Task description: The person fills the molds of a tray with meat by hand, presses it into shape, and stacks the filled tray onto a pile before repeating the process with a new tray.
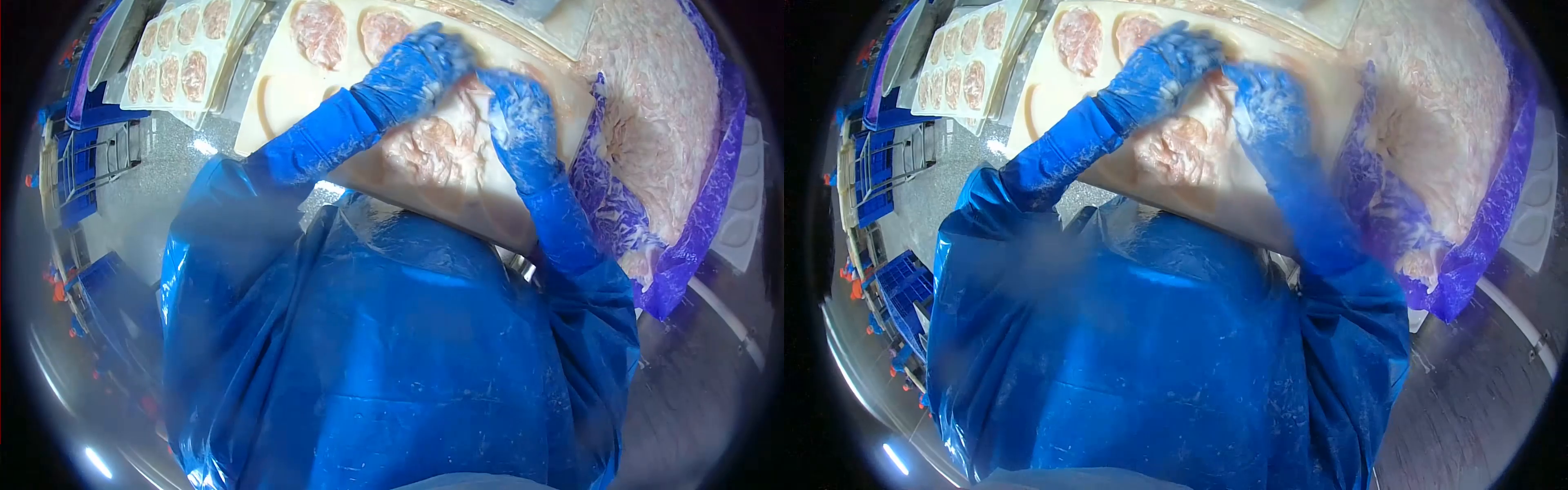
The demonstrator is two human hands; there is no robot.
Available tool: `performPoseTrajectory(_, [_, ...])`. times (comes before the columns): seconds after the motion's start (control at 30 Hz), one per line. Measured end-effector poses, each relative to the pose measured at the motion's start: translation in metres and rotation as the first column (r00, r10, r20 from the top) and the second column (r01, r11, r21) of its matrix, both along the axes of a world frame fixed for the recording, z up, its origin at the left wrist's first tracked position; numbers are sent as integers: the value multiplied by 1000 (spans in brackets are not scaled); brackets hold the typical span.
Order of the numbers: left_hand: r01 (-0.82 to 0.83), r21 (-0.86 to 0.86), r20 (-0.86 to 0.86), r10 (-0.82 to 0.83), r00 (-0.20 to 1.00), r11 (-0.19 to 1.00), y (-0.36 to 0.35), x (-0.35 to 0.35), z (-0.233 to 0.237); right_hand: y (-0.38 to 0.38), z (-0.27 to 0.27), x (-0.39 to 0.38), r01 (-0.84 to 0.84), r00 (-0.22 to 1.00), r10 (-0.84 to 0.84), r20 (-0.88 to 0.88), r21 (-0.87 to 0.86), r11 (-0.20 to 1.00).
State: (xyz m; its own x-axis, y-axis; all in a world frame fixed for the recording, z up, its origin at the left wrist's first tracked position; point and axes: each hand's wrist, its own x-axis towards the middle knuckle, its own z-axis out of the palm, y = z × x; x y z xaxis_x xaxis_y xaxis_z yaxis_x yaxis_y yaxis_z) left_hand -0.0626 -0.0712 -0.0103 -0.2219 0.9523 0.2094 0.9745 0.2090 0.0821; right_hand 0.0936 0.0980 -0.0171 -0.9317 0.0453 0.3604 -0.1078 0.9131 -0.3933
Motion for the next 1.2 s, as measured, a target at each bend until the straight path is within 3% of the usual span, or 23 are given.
performPoseTrajectory(0.07, [50, 45, 54, -53, 997, 998, -1, 1, -7, -7, -4, -9, 80, 995, -73, -61, 113, 990])
performPoseTrajectory(0.1, [20, 8, -31, -19, 999, 1000, -6, -10, -10, 2, -38, -2, -7, 990, -79, 121, 586, 810])
performPoseTrajectory(0.13, [-6, -24, -126, 3, 992, 1000, -7, -18, -4, 4, -25, -1, -1, 990, -81, 114, 584, 811])
performPoseTrajectory(0.2, [-54, -17, -68, 53, 996, 998, -11, -12, 2, 6, 2, 16, -110, 991, 93, 98, 177, 978])
performPoseTrajectory(0.27, [-189, -52, -132, 180, 975, 981, -7, 11, 8, -1, 9, 22, -81, 991, 71, 110, 91, 993])
performPoseTrajectory(0.33, [-232, -80, -60, 228, 972, 969, -3, 25, -7, -26, 28, 15, 116, 990, -122, -75, -76, 990])
performPoseTrajectory(0.4, [-266, 59, -74, 270, 960, 962, 0, 20, -22, -36, 17, 10, 90, 987, -100, -124, -77, 993])
performPoseTrajectory(0.47, [-300, 105, -40, 305, 951, 948, 7, 16, -29, -32, -15, 12, 127, 984, -155, 90, 257, 958])
performPoseTrajectory(0.5, [-300, 73, 28, 298, 954, 951, 7, 13, -23, -22, -21, 14, 213, 974, -203, 100, -98, 972])
performPoseTrajectory(0.53, [-298, 37, 99, 293, 951, 954, 6, 13, -11, -12, -16, 17, 203, 976, -194, 96, -96, 974])
performPoseTrajectory(0.57, [-315, 209, -74, 337, 939, 926, 4, 21, -1, -2, -8, 24, 236, 972, -236, -12, -18, 972])
performPoseTrajectory(0.6, [-316, 208, -72, 337, 939, 926, 4, 28, -3, 2, 2, 29, 278, 955, -270, -120, 56, 959])
performPoseTrajectory(0.63, [-308, 217, 35, 309, 951, 926, 6, 36, -10, -7, 13, 29, 282, 939, -295, -178, -94, 955])
performPoseTrajectory(0.67, [-301, 222, 144, 274, 951, 927, 6, 44, -16, -13, 7, 25, 289, 938, -302, -168, -96, 953])
performPoseTrajectory(0.7, [-252, 44, 198, 239, 951, 967, 5, 51, -18, -18, -1, 19, 245, 965, -243, -100, 8, 969])
performPoseTrajectory(0.77, [-234, 8, 172, 229, 958, 972, 7, 39, -21, -15, -8, 14, 92, 991, -113, 73, 245, 965])
performPoseTrajectory(0.8, [-216, -24, 145, 217, 965, 976, 8, 33, -16, -11, -8, 15, 91, 992, -110, 66, 250, 964])
performPoseTrajectory(0.87, [-187, 24, 257, 175, 950, 982, -6, 25, -8, -6, -9, 13, 82, 979, -145, -143, -375, 923])
performPoseTrajectory(0.9, [-204, 187, 360, 127, 924, 961, -18, 20, -6, -8, -8, 9, 77, 980, -139, -140, -378, 923])
performPoseTrajectory(0.93, [-229, 337, 450, 58, 891, 913, -30, 18, -2, -12, -5, 3, 89, 991, -104, -81, -171, 981])
performPoseTrajectory(1.0, [-287, 392, 494, 63, 867, 874, -54, 18, 2, -22, -1, -9, 67, 995, -83, 50, 252, 965])
performPoseTrajectory(1.13, [-445, 374, 649, 112, 752, 814, -93, 24, 11, -15, -11, -42, 104, 994, -93, -53, 284, 953])
performPoseTrajectory(1.2, [-507, 298, 857, 6, 515, 808, -107, 36, 24, -16, -10, -41, 136, 990, -115, -86, 316, 939])
